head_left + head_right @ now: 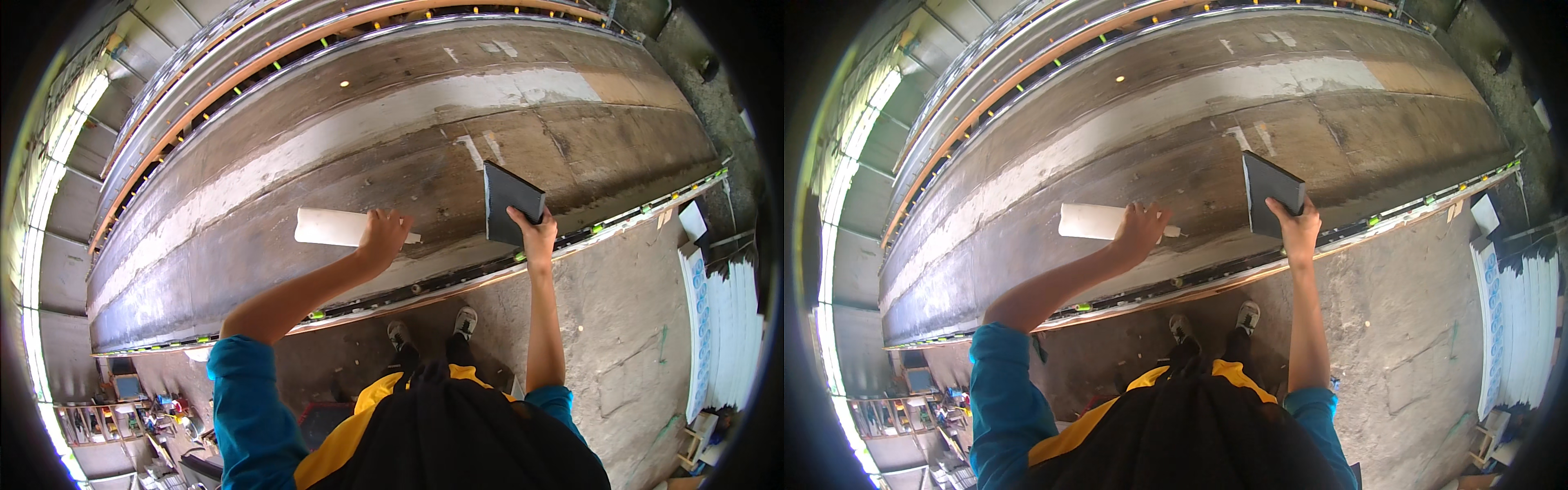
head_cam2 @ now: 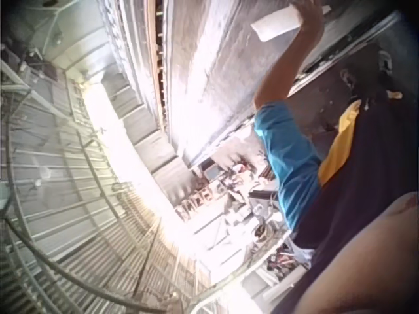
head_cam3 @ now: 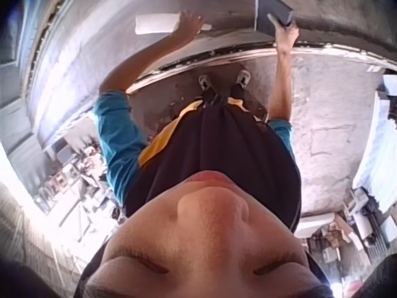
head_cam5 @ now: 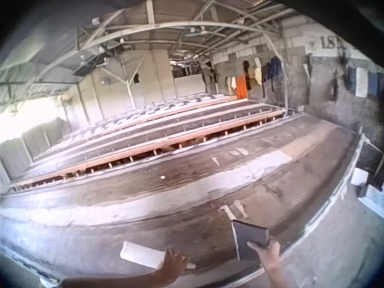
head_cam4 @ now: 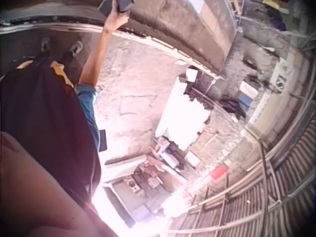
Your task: The person sands the curved interior surface of a large wooden boat hull using a sanding block. They repeatedly pour liquid from a white plastic bottle onto the wood to aid the sanding process. The person moves along the hull, working on different sections of the curved surface.
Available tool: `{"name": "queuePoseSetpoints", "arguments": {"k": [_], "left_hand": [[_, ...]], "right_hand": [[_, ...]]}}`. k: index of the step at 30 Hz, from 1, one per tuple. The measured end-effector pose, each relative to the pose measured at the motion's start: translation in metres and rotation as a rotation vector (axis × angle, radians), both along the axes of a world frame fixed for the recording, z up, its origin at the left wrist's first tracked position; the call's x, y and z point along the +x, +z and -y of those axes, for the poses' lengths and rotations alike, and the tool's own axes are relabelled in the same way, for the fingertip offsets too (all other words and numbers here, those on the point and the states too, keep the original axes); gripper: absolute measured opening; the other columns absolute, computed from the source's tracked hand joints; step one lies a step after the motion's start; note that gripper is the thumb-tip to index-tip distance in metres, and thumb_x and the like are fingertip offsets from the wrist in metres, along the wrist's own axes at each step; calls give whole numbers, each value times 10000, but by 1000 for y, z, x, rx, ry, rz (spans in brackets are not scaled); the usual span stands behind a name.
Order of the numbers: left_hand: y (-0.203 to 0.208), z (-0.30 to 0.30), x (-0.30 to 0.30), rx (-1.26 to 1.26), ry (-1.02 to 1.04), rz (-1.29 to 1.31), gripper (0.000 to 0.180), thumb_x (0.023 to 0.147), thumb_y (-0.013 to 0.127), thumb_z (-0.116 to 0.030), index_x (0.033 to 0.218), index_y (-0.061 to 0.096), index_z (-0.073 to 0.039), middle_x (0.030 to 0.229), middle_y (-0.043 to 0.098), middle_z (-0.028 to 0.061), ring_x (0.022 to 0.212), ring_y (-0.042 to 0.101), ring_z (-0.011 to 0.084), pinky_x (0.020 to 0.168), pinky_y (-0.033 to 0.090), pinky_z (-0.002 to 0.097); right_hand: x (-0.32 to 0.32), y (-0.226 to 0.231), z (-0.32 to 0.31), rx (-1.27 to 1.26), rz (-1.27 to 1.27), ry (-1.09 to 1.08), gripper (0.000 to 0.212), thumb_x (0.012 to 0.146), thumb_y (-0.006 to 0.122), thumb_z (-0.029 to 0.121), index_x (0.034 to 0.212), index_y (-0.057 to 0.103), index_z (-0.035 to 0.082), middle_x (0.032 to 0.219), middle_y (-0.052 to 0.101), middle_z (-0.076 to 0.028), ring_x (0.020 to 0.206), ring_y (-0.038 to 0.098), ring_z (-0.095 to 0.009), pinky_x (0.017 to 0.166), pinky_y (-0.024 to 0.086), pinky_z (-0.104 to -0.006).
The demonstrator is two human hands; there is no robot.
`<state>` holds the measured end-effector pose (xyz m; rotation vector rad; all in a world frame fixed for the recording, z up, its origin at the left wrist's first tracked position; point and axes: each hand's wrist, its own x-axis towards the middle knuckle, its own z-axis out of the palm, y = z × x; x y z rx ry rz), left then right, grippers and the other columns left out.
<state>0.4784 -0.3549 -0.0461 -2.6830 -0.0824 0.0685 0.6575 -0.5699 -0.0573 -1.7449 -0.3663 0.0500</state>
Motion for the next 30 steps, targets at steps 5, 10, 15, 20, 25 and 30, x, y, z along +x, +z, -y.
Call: {"name": "queuePoseSetpoints", "arguments": {"k": [5,10,15,20,25,30], "left_hand": [[9,24,61,-73,105,-131,582,611,721,-106,1118,439,-60,991,523,135,866,553,291,715,425,382],[20,20,98,-140,203,-99,637,617,733,-85,1163,408,-62,1039,518,146,926,555,316,753,441,403],[22,5,103,-113,239,-118,639,630,737,-100,1174,405,-65,1065,518,146,967,552,319,790,449,400],[23,-18,68,-130,307,-84,625,644,739,-118,1175,410,-79,1080,517,128,974,553,315,801,460,395],[25,-55,4,-396,378,215,617,652,753,-181,1157,409,-95,1080,539,135,960,572,311,780,473,419],[55,-82,-56,-764,512,564,611,615,789,-222,1088,423,-94,990,591,147,859,608,342,680,496,423]], "right_hand": [[31,0,26,-37,-29,7,341,684,757,193,896,624,-37,824,674,-127,746,650,-182,690,480,-282],[51,3,41,-87,-35,0,359,701,736,195,949,608,-31,850,668,-141,785,653,-214,707,479,-293],[56,3,30,-84,-35,2,367,733,702,192,1001,583,-28,908,658,-154,842,645,-238,737,475,-306],[35,2,0,-185,-68,139,418,750,683,194,1074,534,-24,931,642,-187,872,634,-297,751,477,-343],[-3,-11,-50,-433,110,293,523,806,616,184,1223,362,-2,900,588,-306,881,577,-429,726,463,-464],[-51,8,-107,-774,249,425,400,847,539,141,1176,362,-2,804,608,-256,786,602,-420,676,484,-480]]}}
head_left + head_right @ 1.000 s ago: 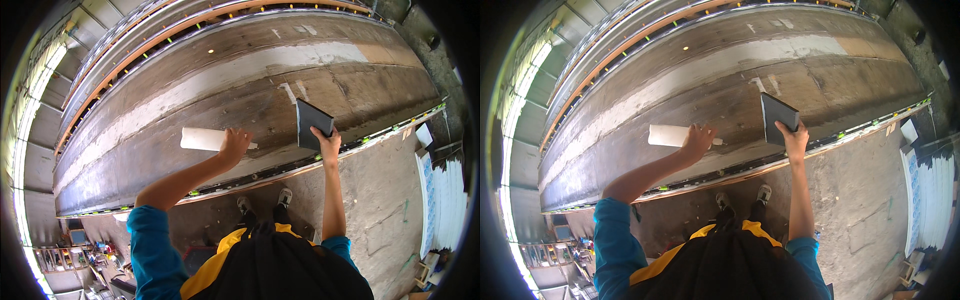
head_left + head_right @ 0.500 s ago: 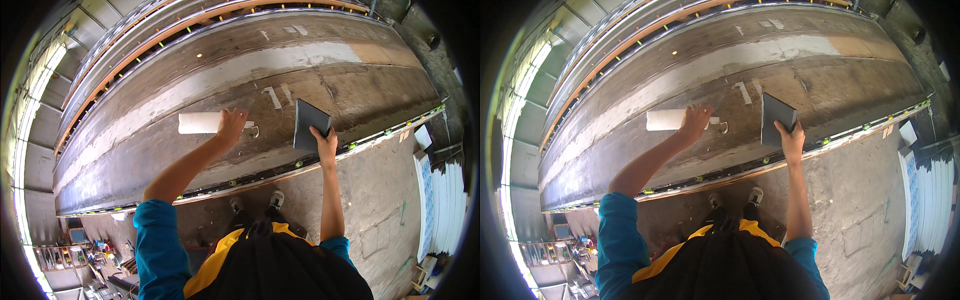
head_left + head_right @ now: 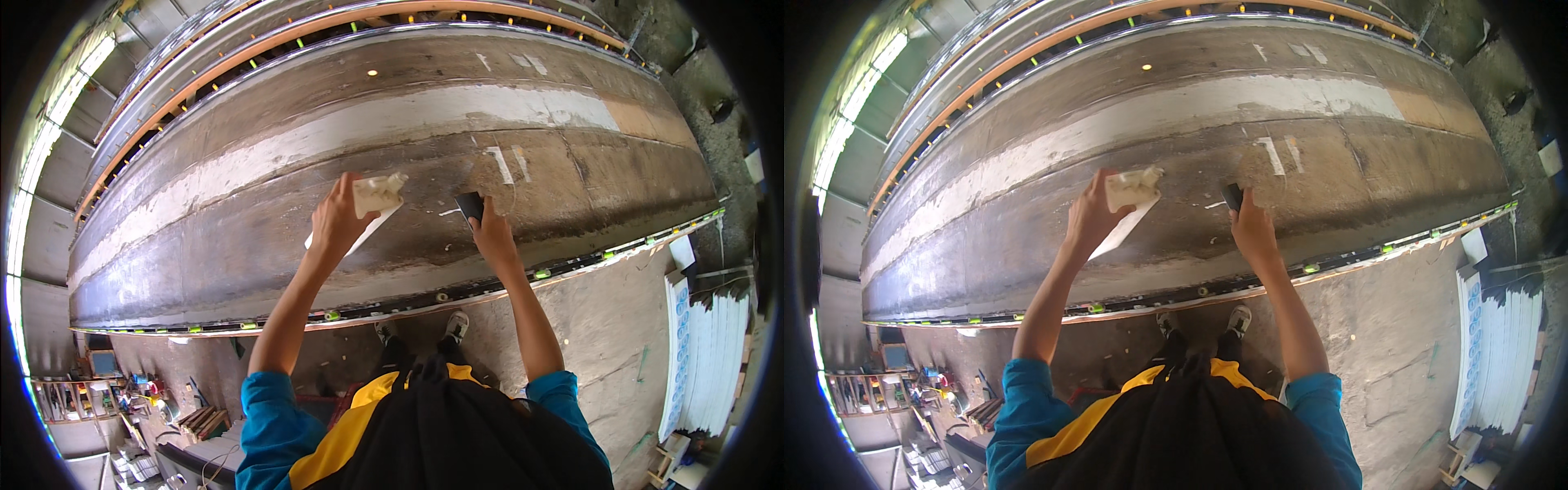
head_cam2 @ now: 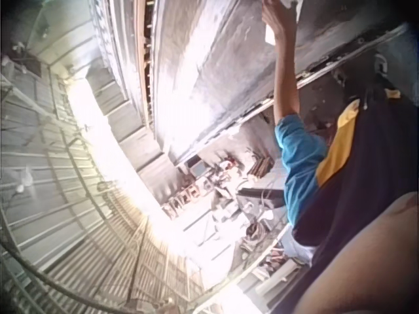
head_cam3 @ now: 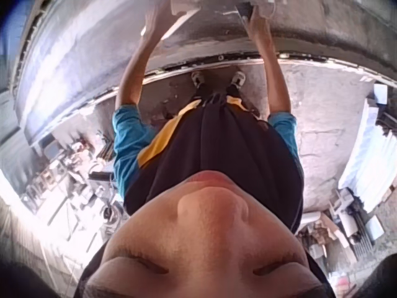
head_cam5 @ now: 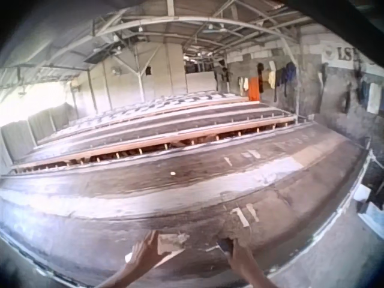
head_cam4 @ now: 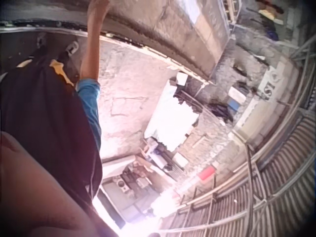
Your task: The person sands the curved interior surface of a large wooden boat hull using a sanding block. They repeatedly pour liquid from a white plastic bottle onto the wood to aid the sanding process. The person moves along the hull, working on different sections of the curved surface.
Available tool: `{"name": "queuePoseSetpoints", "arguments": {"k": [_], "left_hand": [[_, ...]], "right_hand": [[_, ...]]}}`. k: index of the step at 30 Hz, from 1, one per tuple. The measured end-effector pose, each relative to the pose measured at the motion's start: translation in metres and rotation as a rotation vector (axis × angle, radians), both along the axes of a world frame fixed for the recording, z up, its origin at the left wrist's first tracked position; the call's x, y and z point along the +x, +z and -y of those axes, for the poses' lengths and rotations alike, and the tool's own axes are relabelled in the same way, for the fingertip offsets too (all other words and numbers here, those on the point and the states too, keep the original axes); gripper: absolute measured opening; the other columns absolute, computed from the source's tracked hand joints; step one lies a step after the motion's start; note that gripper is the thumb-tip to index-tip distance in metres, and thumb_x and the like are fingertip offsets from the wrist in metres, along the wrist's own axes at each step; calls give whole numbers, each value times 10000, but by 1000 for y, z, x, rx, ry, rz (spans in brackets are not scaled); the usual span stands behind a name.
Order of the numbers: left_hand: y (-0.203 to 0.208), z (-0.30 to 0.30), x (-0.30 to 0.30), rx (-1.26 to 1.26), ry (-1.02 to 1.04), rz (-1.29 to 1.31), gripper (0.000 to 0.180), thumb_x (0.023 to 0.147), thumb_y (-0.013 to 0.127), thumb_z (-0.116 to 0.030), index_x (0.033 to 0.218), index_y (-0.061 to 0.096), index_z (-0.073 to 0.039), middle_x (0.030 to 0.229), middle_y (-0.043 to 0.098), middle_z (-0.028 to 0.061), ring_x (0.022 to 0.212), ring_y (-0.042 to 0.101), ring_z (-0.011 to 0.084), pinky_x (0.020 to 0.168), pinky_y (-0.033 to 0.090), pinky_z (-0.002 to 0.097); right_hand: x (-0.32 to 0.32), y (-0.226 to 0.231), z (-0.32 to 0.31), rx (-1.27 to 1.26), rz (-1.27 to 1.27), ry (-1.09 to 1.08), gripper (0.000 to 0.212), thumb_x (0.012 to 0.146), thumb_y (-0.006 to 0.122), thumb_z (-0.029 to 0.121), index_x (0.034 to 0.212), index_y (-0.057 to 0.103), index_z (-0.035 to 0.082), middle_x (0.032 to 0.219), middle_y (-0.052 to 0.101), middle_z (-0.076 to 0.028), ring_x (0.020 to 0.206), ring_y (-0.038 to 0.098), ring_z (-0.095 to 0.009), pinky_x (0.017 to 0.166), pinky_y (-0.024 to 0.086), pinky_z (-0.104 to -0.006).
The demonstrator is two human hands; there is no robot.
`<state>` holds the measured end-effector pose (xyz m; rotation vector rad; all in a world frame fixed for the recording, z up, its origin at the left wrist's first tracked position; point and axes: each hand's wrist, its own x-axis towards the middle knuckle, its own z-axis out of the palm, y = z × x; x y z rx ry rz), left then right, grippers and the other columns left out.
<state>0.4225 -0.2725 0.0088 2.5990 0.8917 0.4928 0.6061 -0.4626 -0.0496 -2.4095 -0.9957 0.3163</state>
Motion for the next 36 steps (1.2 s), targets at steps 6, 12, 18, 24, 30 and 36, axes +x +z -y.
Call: {"name": "queuePoseSetpoints", "arguments": {"k": [6,12,18,24,30,36], "left_hand": [[10,-33,-73,-173,227,333,601,618,791,-191,1095,435,-107,969,617,163,889,605,347,734,492,413],[0,-58,-116,-159,326,398,604,612,796,-165,1103,451,-101,965,620,145,900,604,321,752,487,398],[-10,-76,-142,-184,345,448,617,590,806,-159,1090,451,-92,970,609,142,894,599,326,748,483,397],[-11,-77,-148,-241,353,485,614,589,809,-152,1089,459,-85,979,606,137,898,600,308,752,480,382],[-17,-73,-145,-241,350,654,592,628,803,-151,1103,463,-53,987,606,121,902,597,237,779,472,336],[-19,-69,-147,-330,322,752,601,636,804,-158,1115,461,-38,1005,599,120,920,585,213,804,461,322]], "right_hand": [[-62,-38,-57,-261,319,-50,474,816,571,143,1220,353,24,724,618,-169,678,629,-333,592,508,-430],[-140,-28,-109,-270,203,163,497,770,621,135,1202,383,67,722,615,-174,678,625,-341,607,495,-446],[-26,-31,-67,-146,87,-142,663,741,676,223,1305,341,128,740,610,-229,756,615,-397,656,489,-468],[-79,-39,-93,-270,306,-136,458,799,577,163,1219,400,116,664,610,-170,631,628,-338,587,495,-444],[-113,-22,-123,-156,102,99,474,777,601,143,1215,427,96,714,620,-202,683,622,-367,636,482,-457],[-33,-15,-119,-93,275,189,451,757,637,153,1188,510,126,762,640,-180,735,637,-329,657,492,-424]]}}
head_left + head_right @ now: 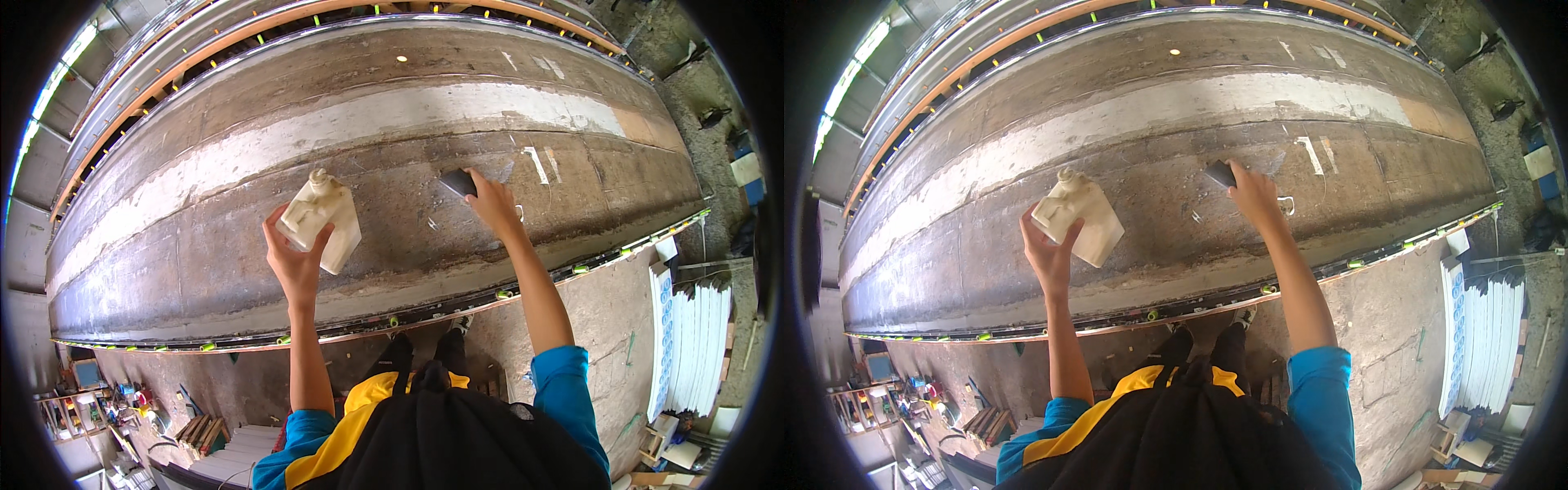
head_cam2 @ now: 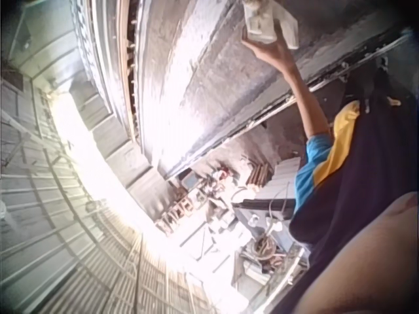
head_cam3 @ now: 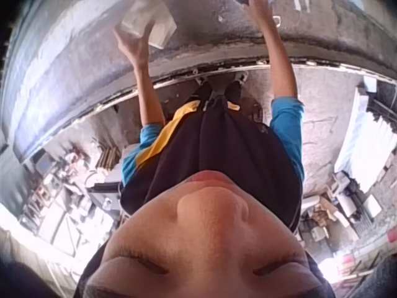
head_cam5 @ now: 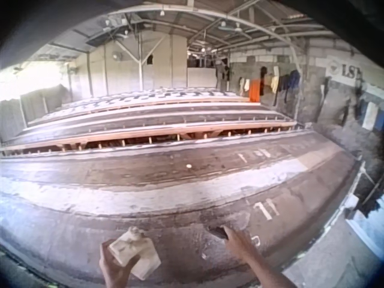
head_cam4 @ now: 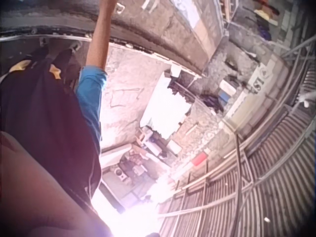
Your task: The person sands the curved interior surface of a large wooden boat hull using a sanding block. They repeatedly pour liquid from a white plastic bottle onto the wood to aid the sanding process. The person moves along the hull, working on different sections of the curved surface.
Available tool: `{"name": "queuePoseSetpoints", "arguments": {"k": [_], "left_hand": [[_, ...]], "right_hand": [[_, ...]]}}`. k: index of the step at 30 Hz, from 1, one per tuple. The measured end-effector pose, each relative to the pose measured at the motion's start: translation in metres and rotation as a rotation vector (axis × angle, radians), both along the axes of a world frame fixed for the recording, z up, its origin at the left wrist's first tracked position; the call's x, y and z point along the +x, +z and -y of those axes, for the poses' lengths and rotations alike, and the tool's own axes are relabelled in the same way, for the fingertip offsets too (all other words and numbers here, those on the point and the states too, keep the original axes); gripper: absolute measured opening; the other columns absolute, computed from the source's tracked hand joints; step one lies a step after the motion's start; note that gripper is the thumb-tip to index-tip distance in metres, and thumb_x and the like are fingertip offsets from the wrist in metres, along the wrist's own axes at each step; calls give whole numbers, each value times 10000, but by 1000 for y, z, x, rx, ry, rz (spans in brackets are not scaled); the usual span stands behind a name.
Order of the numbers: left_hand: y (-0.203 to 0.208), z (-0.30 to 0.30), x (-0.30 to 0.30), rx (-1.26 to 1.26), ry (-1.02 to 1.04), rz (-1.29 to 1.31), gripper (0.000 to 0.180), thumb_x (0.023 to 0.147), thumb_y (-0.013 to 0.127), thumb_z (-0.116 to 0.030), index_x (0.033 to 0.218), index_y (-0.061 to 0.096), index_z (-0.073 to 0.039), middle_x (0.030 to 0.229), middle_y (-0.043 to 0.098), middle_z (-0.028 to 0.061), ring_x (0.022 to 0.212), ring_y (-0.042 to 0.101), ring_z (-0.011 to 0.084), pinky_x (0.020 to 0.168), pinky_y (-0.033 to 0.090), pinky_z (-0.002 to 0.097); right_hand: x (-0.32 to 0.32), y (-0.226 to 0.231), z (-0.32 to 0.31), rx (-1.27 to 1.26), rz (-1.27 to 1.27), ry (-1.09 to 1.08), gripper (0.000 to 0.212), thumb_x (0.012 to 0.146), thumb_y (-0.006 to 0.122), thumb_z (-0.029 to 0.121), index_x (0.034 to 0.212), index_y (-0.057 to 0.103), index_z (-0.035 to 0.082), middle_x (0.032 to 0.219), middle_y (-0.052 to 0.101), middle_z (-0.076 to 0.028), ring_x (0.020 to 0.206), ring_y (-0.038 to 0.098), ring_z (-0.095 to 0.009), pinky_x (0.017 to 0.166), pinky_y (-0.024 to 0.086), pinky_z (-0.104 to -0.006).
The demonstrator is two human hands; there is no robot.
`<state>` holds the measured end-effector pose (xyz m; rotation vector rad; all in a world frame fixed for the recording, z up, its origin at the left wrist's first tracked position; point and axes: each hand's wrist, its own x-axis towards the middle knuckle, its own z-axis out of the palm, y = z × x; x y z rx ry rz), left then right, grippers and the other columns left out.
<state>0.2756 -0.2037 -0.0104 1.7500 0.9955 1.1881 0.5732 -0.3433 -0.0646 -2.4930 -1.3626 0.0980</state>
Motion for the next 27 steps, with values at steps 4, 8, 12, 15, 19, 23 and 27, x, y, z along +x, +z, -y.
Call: {"name": "queuePoseSetpoints", "arguments": {"k": [4,8,12,15,19,23,27], "left_hand": [[-2,2,3,22,2,-49,601,629,808,-160,1110,470,-33,1015,596,123,932,584,211,813,460,323],[-9,-1,-14,7,54,-72,601,620,811,-156,1104,479,-27,1020,595,122,938,584,213,820,459,325],[-4,2,-13,9,33,-49,602,617,812,-153,1103,479,-28,1016,599,119,934,585,213,823,456,323],[-4,3,-10,18,23,-60,608,616,812,-151,1107,477,-29,1012,602,117,930,585,211,821,455,320],[-3,5,-7,4,2,-59,611,614,812,-143,1110,474,-32,1009,606,116,928,586,206,810,456,318],[-8,6,-12,-14,-11,-54,609,611,813,-137,1108,476,-37,1004,607,112,923,587,205,802,457,318],[-5,12,-9,12,-36,-79,607,607,815,-137,1104,480,-40,995,607,107,911,591,209,803,457,320]], "right_hand": [[-25,-25,-19,-147,-5,-22,420,749,629,120,1157,537,156,752,645,-142,720,643,-293,654,498,-423],[-87,-19,29,252,75,428,433,685,674,35,1091,587,159,789,650,-111,713,640,-259,639,506,-377],[-78,-4,47,36,-161,466,444,650,693,6,1061,604,150,809,652,-109,700,633,-258,651,507,-360],[-43,1,18,-3,-60,404,435,644,690,-1,1044,618,155,831,662,-87,699,636,-232,670,514,-347],[-37,-14,21,127,35,491,441,640,677,-20,1035,634,171,860,671,-57,718,642,-189,680,526,-329],[-66,-15,76,168,149,686,458,634,671,-22,1043,635,180,897,672,-41,756,645,-186,707,528,-312],[-53,0,79,-57,-153,664,417,635,640,-26,1008,652,159,884,668,-49,755,637,-235,704,512,-343]]}}
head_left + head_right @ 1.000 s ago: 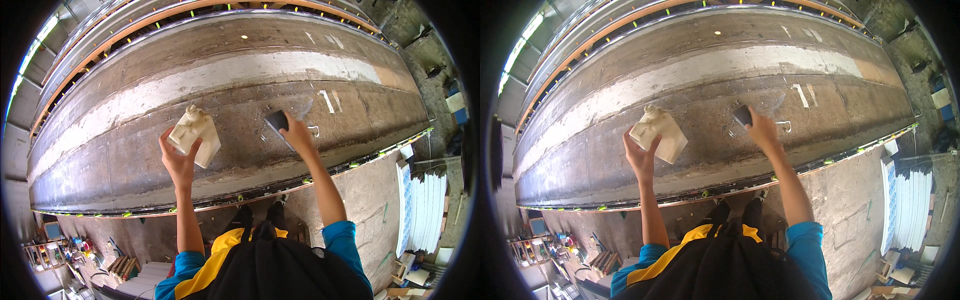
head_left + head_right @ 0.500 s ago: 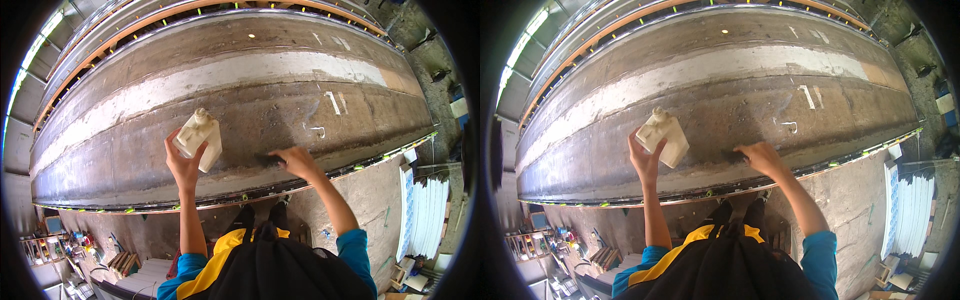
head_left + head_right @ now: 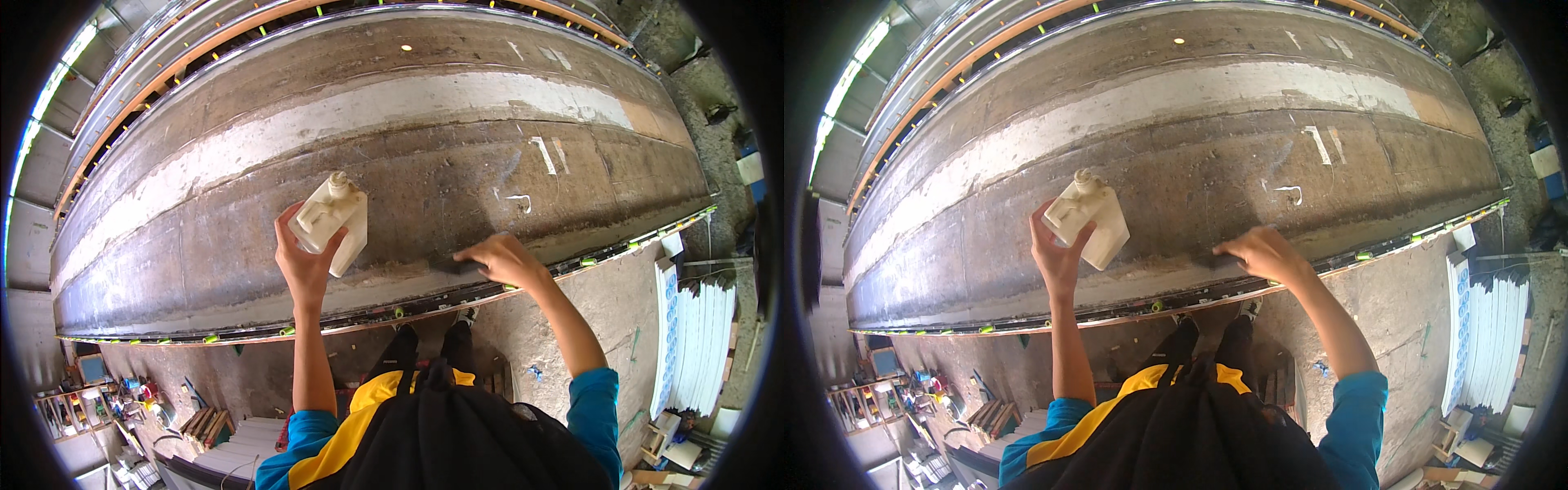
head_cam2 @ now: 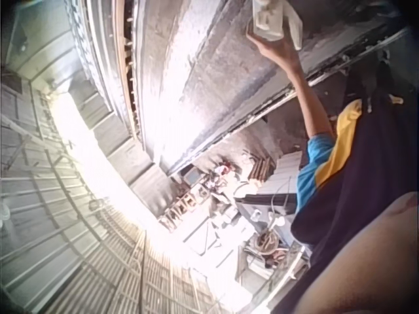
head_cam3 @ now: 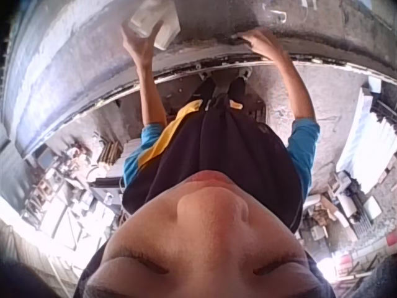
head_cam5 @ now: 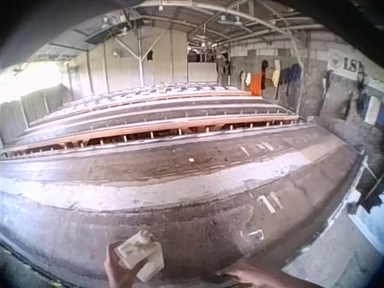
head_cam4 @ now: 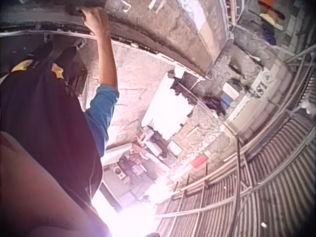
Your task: The person sands the curved interior surface of a large wooden boat hull using a sanding block. They repeatedly pour liquid from a white plastic bottle onto the wood to aid the sanding process. The person moves along the hull, working on different sections of the curved surface.
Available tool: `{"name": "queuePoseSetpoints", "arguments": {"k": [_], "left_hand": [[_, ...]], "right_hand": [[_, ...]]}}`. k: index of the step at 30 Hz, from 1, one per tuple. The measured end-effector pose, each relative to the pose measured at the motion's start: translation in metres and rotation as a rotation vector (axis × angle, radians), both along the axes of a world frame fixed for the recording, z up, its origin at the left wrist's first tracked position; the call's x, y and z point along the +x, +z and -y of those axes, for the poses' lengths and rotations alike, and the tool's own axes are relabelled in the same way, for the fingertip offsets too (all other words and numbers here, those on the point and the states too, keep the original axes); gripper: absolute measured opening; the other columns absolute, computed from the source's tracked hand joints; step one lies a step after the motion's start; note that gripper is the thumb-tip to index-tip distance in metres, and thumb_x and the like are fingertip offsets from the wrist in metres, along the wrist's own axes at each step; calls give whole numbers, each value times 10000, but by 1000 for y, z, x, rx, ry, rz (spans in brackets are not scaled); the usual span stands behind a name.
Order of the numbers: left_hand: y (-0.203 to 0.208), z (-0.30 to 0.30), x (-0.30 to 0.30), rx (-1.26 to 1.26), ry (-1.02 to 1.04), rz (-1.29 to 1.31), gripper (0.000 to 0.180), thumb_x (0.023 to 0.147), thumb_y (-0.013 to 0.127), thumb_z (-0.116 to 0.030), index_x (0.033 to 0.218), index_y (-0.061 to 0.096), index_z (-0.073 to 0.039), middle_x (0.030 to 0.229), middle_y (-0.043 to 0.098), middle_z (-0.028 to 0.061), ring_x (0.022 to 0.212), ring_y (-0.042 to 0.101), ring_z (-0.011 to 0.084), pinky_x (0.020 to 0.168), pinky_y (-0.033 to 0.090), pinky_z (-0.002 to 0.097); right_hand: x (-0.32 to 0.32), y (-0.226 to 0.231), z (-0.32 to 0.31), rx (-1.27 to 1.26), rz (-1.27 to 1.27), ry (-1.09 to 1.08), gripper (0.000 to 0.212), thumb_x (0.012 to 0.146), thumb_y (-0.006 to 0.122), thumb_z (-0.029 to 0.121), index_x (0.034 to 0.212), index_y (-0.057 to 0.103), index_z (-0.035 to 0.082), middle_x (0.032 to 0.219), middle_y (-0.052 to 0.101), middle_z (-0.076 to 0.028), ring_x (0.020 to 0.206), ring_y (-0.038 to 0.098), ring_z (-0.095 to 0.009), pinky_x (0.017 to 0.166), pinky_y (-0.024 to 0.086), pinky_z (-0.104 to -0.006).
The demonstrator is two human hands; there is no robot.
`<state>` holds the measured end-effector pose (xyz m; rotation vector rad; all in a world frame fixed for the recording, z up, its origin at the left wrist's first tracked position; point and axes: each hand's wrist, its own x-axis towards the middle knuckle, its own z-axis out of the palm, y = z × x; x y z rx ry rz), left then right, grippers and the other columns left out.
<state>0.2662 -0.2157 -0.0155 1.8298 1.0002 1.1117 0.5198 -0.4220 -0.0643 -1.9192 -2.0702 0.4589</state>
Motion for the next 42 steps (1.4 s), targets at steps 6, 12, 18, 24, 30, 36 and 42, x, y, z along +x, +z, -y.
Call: {"name": "queuePoseSetpoints", "arguments": {"k": [6,12,18,24,30,36,42], "left_hand": [[6,17,5,7,44,-15,597,610,810,-120,1100,481,-31,992,607,117,912,593,210,812,457,316],[5,38,-2,-9,99,-25,588,644,784,-74,1126,455,-11,1023,586,129,945,572,190,829,466,312],[8,62,10,102,195,-19,590,635,798,-100,1109,461,-4,1010,594,149,929,577,207,819,456,309],[9,87,23,86,242,37,600,644,795,-102,1124,451,2,1015,586,156,940,568,204,840,448,312],[5,114,44,88,219,60,618,646,799,-109,1135,439,5,1022,583,154,952,562,201,843,451,310],[-2,133,44,76,307,104,645,646,806,-145,1147,430,9,1069,559,153,968,558,214,855,453,325],[0,145,36,84,395,138,662,645,808,-169,1157,425,3,1129,519,155,1038,524,235,904,424,354]], "right_hand": [[5,-16,-47,254,118,-3,435,631,652,3,1045,617,132,926,646,-58,827,622,-232,725,496,-345],[0,-7,-7,102,-59,214,405,641,647,-20,1014,622,135,910,661,-51,851,637,-216,744,499,-350],[63,-3,-31,129,137,-94,368,690,605,-27,1017,639,139,819,673,-65,751,655,-215,681,513,-351],[39,-6,44,308,19,99,349,690,616,-13,1000,640,145,784,666,-76,736,650,-231,686,506,-364],[73,7,-18,129,115,4,328,697,597,7,1008,610,113,756,654,-115,718,642,-256,670,500,-370],[55,-28,26,301,85,94,314,706,588,17,1009,590,98,746,644,-120,716,642,-267,632,501,-375],[66,11,25,-12,-177,-220,426,727,646,160,1112,520,28,910,631,-202,851,623,-340,708,494,-402]]}}
